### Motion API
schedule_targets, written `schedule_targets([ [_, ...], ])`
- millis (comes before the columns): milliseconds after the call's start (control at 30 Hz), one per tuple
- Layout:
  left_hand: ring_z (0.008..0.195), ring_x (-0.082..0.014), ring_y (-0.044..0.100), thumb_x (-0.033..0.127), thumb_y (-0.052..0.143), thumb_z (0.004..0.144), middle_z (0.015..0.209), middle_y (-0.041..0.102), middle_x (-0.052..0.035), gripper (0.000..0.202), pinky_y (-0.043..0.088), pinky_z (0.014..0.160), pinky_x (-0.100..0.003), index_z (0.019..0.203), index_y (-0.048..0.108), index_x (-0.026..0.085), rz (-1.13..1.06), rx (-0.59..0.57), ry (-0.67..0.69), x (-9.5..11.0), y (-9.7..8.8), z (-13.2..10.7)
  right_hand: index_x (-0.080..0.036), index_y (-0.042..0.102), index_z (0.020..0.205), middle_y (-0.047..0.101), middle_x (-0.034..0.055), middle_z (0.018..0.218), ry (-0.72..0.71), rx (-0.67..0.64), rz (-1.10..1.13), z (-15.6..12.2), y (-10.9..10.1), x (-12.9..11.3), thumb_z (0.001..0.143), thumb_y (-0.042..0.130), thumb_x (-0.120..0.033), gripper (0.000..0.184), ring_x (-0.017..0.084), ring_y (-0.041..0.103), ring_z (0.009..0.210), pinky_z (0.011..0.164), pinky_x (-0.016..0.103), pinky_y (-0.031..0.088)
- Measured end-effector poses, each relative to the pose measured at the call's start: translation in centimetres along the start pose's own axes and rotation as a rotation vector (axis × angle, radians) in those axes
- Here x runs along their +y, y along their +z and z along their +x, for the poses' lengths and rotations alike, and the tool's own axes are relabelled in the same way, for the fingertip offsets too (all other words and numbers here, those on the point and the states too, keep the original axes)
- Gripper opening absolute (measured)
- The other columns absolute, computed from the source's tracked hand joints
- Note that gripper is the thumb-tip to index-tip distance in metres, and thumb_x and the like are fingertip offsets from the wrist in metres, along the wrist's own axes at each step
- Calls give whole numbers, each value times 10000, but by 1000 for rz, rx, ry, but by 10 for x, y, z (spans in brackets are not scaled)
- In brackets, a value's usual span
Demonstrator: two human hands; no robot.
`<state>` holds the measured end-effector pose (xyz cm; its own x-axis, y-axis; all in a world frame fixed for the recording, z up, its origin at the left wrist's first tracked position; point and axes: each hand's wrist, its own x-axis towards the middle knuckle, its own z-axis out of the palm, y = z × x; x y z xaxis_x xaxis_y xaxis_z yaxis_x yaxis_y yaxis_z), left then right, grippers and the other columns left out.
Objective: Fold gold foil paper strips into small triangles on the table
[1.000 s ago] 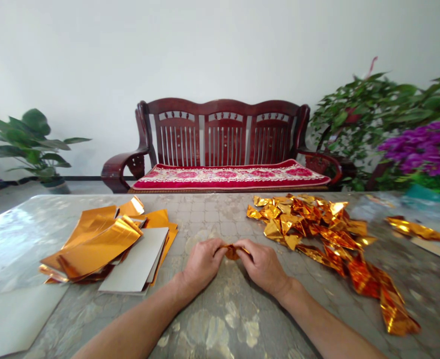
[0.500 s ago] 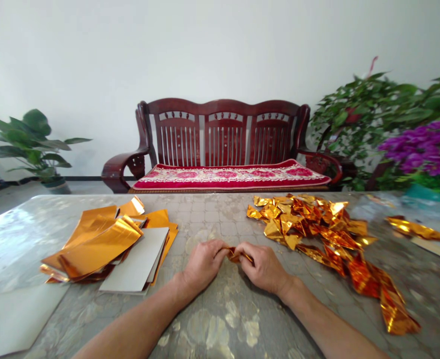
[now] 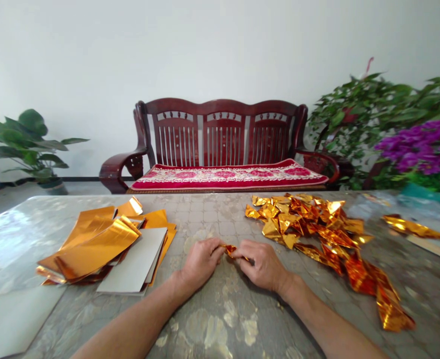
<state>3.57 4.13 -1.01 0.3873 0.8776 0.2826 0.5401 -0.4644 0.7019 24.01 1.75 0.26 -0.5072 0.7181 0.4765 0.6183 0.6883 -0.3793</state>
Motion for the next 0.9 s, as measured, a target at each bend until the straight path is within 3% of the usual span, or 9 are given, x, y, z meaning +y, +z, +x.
schedule_targets([
  [267, 696, -150, 620, 261, 479, 935, 745, 700, -19, 261, 419, 669, -242, 821, 706, 203, 88, 52, -55, 0, -2, 1, -229, 716, 1058, 648, 54, 895, -10, 78, -29, 0, 1, -2, 911, 530, -165, 246, 160, 612, 816, 743, 264, 482],
  [433, 636, -142, 595, 269, 479, 926, 692, 679, -14, 271, 400, 613, -235, 786, 701, 202, 74, 34, -57, -1, 0, 0, -242, 750, 929, 644, 44, 885, -10, 54, -38, 1, -3, -2, 909, 559, -179, 202, 150, 604, 796, 723, 257, 474],
  [633, 700, -157, 634, 252, 488, 916, 771, 723, -26, 253, 449, 675, -249, 891, 737, 216, 56, 0, -21, -4, 0, 0, -240, 750, 952, 625, 42, 926, -6, -6, 53, 1, -5, 1, 884, 575, -139, 213, 148, 608, 831, 766, 256, 487],
  [900, 827, -187, 680, 278, 472, 935, 930, 762, -34, 286, 489, 749, -279, 1031, 740, 248, 80, 39, -18, -5, -2, 0, -277, 744, 1060, 583, 33, 835, -4, 109, 17, -3, 3, 14, 911, 479, -89, 358, 144, 581, 778, 706, 236, 473],
])
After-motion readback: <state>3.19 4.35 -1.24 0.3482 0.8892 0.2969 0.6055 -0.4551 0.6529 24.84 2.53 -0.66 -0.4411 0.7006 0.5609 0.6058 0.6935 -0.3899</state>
